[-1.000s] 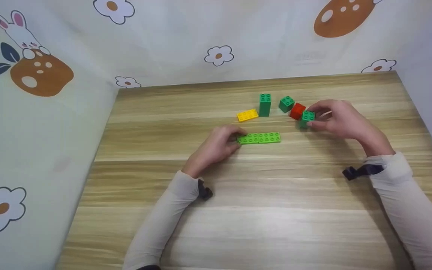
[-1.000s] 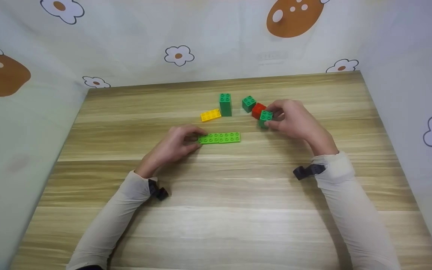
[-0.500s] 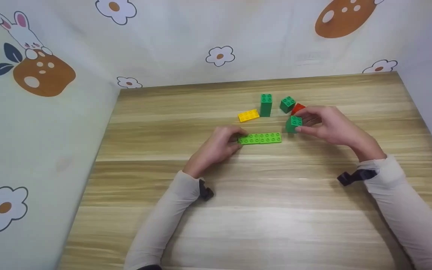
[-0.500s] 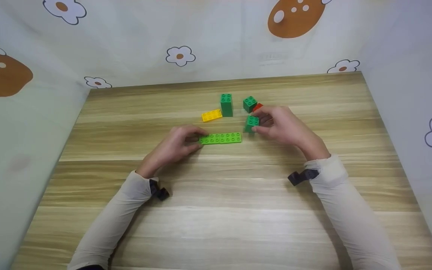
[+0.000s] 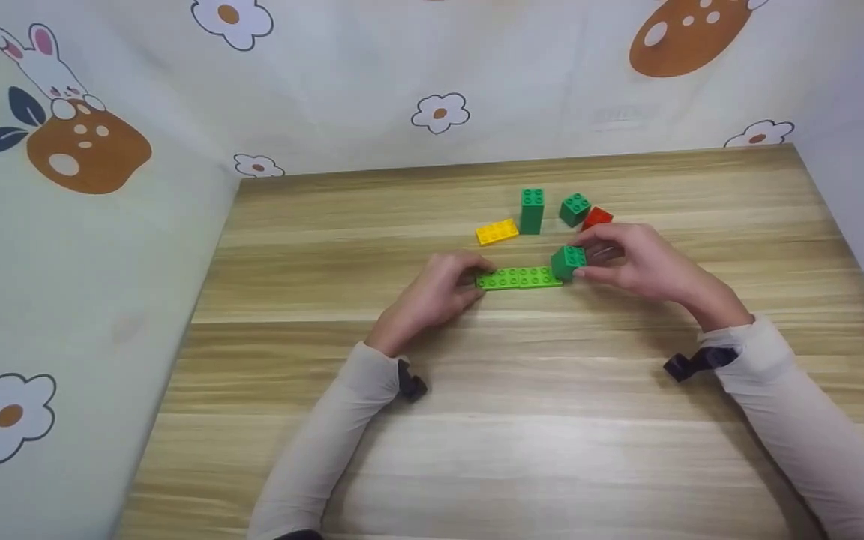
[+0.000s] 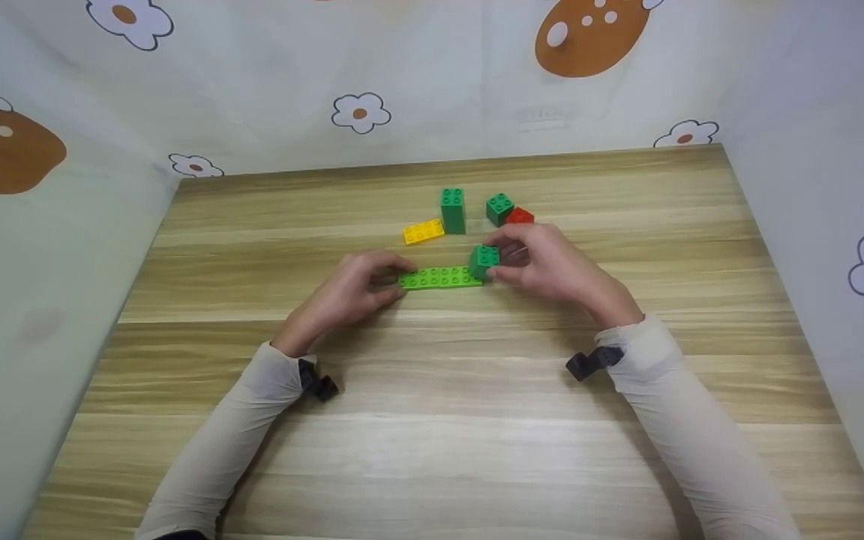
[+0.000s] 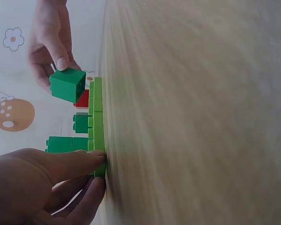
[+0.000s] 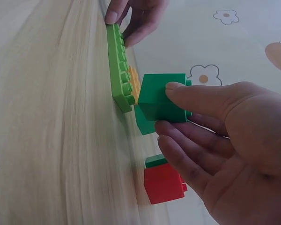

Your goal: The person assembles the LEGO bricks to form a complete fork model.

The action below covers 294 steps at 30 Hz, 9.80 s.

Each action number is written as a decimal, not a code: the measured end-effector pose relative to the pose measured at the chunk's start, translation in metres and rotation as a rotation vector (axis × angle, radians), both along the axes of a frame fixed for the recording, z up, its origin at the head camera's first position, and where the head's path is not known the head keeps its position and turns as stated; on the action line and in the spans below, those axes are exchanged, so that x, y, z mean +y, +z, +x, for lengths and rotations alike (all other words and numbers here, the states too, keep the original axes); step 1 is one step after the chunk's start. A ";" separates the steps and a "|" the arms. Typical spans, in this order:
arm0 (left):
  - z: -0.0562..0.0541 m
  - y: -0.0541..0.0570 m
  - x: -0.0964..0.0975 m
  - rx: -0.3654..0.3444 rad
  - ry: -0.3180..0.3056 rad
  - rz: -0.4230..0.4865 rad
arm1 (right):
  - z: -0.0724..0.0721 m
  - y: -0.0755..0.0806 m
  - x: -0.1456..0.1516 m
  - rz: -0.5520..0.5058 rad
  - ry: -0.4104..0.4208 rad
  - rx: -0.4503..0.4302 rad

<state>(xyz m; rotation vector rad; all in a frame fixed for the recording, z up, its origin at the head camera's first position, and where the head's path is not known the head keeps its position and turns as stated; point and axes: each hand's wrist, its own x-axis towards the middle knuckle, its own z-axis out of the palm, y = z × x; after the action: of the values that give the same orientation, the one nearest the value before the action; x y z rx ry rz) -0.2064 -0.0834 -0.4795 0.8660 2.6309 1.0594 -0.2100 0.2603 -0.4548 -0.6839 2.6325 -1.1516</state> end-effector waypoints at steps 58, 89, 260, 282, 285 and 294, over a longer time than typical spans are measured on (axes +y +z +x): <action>0.003 -0.001 0.005 -0.021 0.057 -0.032 | 0.008 -0.015 -0.040 0.151 0.008 0.146; 0.002 0.001 0.003 -0.035 0.063 -0.003 | 0.005 -0.017 -0.041 0.136 0.026 0.161; -0.004 -0.003 0.003 -0.105 0.114 0.040 | 0.010 -0.021 -0.061 -0.081 -0.025 0.134; -0.005 -0.003 0.003 -0.142 0.102 0.087 | 0.008 -0.016 -0.068 -0.012 -0.012 0.103; -0.004 -0.002 0.003 -0.140 0.103 0.083 | 0.007 -0.015 -0.068 0.008 0.002 0.114; -0.004 -0.004 0.004 -0.160 0.109 0.077 | 0.007 -0.013 -0.067 0.072 0.035 0.238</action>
<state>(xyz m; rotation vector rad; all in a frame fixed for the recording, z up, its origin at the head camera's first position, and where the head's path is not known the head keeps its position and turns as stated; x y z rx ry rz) -0.2105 -0.0795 -0.4831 0.6292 2.5433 1.2107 -0.2028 0.1932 -0.4678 -0.9000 2.8269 -1.0166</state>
